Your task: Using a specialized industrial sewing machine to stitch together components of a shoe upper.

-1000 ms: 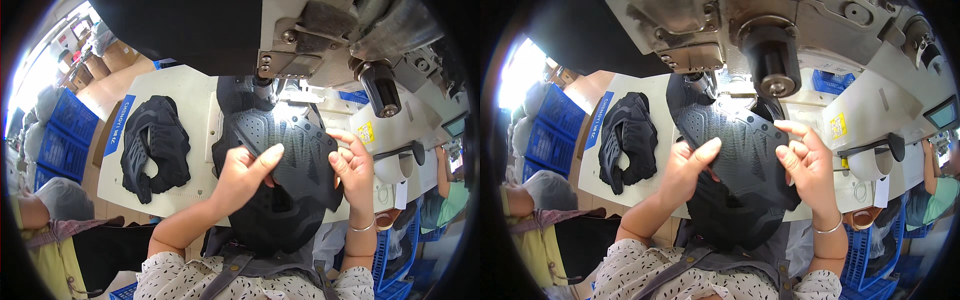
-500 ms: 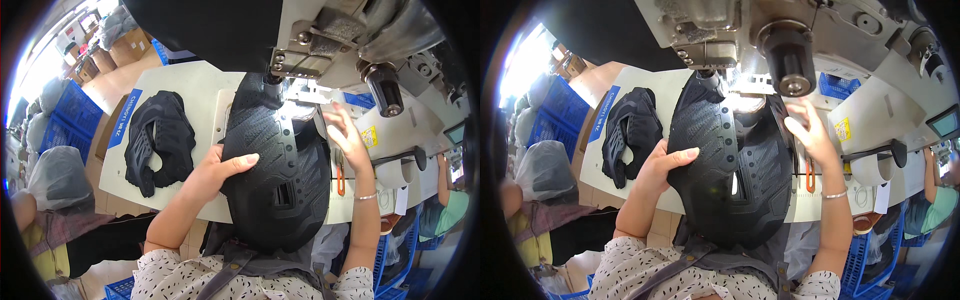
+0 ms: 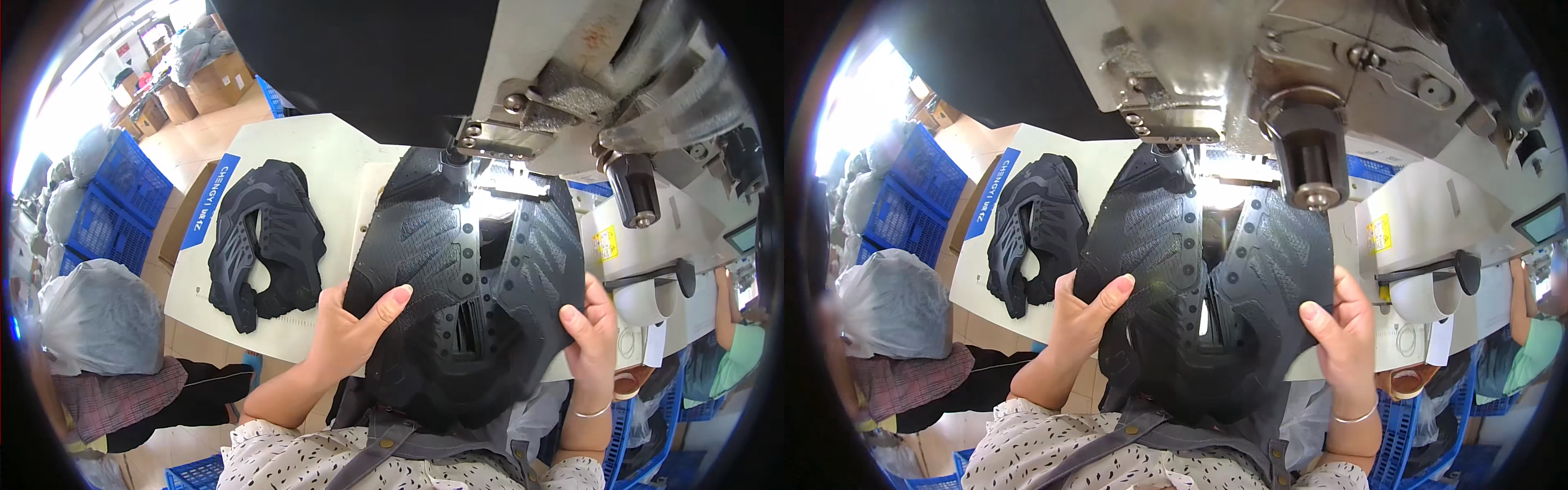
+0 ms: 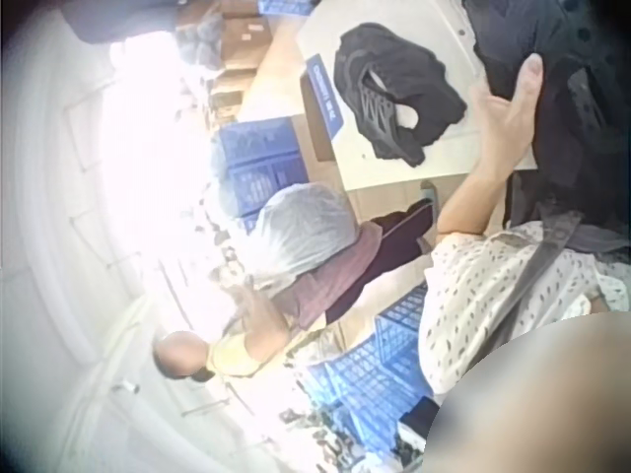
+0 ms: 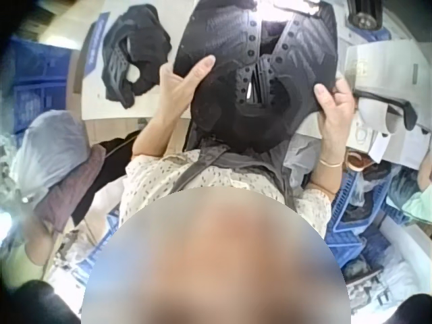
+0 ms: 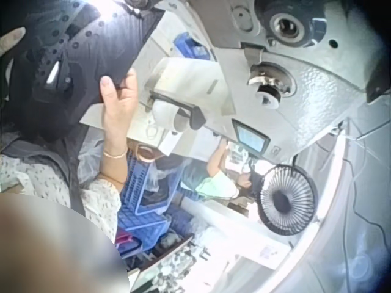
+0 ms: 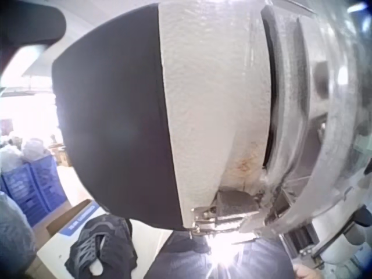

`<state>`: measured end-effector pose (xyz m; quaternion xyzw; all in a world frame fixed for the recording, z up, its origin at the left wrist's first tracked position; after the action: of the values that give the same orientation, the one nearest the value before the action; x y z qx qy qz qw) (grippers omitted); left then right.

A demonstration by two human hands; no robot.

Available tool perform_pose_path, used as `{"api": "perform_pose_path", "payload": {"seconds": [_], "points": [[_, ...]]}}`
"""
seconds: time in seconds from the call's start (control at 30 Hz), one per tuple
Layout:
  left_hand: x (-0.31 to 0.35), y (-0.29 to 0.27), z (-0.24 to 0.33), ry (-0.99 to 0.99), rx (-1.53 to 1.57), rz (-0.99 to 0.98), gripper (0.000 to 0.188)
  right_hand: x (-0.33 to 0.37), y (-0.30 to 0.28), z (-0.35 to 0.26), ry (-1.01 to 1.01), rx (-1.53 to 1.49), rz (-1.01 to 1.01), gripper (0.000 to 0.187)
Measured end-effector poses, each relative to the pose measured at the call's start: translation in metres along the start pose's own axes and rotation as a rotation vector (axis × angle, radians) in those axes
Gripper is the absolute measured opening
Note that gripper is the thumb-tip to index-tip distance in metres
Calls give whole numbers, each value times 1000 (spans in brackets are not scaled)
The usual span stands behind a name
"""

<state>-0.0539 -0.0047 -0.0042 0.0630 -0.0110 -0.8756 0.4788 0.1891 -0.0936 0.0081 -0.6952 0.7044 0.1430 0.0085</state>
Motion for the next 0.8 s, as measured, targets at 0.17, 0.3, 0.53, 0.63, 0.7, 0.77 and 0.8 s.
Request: {"api": "perform_pose_path", "payload": {"seconds": [0.17,0.3,0.53,0.63,0.7,0.77,0.8], "points": [[-12,-2,3,10,12,19,25,-1,3,9,-113,100,122,22],[-28,-8,8,13,46,-24,25,-13,2,10,-137,149,158,24],[-50,-10,14,13,44,-37,25,-38,-6,11,-146,80,135,26],[-61,-12,20,6,66,-62,26,-46,-8,9,-148,79,141,25],[-66,-14,21,5,99,-74,27,-50,-8,8,-141,73,141,25],[-69,-15,20,1,108,-57,28,-53,-8,9,-141,90,137,25],[-70,-17,20,-2,112,-49,29,-53,-8,9,-140,90,134,25]]}}
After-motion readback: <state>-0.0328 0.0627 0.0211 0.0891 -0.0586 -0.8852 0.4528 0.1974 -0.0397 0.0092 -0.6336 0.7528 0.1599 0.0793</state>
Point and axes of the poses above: each hand's wrist, its own x-axis away from the middle knuckle, its own y-axis out of the palm, z = x × y, the point moved 1 cm from there along -x, towards the middle knuckle, and after that the axes turned 15 degrees about -z, right-handed, at the moved point
